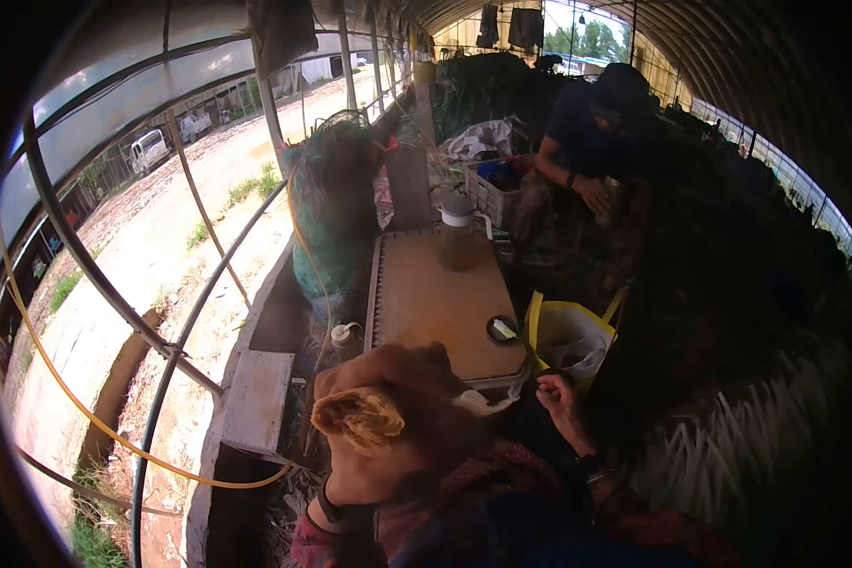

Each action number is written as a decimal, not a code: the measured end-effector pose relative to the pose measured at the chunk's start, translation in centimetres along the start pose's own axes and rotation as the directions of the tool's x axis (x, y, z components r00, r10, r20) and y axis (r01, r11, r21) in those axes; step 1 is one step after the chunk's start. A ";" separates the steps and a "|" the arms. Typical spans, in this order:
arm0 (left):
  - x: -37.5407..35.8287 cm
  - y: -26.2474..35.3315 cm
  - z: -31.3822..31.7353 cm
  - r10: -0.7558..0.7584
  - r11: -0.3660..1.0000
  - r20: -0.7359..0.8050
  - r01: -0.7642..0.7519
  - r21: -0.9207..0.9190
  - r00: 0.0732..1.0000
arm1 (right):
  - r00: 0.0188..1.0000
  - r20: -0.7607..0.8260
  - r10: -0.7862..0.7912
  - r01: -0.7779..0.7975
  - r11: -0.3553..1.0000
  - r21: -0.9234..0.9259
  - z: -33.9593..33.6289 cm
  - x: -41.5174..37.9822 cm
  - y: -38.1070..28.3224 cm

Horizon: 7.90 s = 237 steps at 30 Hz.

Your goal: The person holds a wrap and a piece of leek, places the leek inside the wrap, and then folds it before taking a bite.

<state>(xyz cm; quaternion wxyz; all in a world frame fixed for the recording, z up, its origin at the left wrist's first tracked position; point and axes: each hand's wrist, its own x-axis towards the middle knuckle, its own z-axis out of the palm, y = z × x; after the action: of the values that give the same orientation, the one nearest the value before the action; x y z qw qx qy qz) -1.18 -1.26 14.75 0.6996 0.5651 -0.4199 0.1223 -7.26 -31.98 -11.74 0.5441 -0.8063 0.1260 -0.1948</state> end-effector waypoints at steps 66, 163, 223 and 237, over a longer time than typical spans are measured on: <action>-10.9 -12.4 5.1 -0.720 -0.175 0.395 0.402 -0.899 0.570 | 0.989 0.142 -0.052 0.005 0.948 0.318 3.4 -0.7 -18.0; -12.5 -14.3 6.6 -0.804 0.021 0.215 0.387 -0.922 0.555 | 0.831 0.143 -0.538 0.557 0.806 -0.200 5.6 0.1 -16.1; -9.7 -14.1 0.0 -0.652 -0.188 0.367 0.327 -0.926 0.663 | 0.903 0.376 -0.208 0.399 0.729 -0.555 -3.1 -8.4 2.0; -8.5 -12.2 1.4 -0.701 -0.114 0.322 0.347 -0.931 0.636 | 0.905 0.315 -0.287 0.418 0.742 -0.525 -3.2 -8.7 3.6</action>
<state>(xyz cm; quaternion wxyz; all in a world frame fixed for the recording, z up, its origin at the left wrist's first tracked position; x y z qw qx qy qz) 0.79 -3.97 0.24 0.9186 0.0800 -0.0238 -0.3862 -16.44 -32.37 -15.53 0.2348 -0.9583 -0.0353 -0.1592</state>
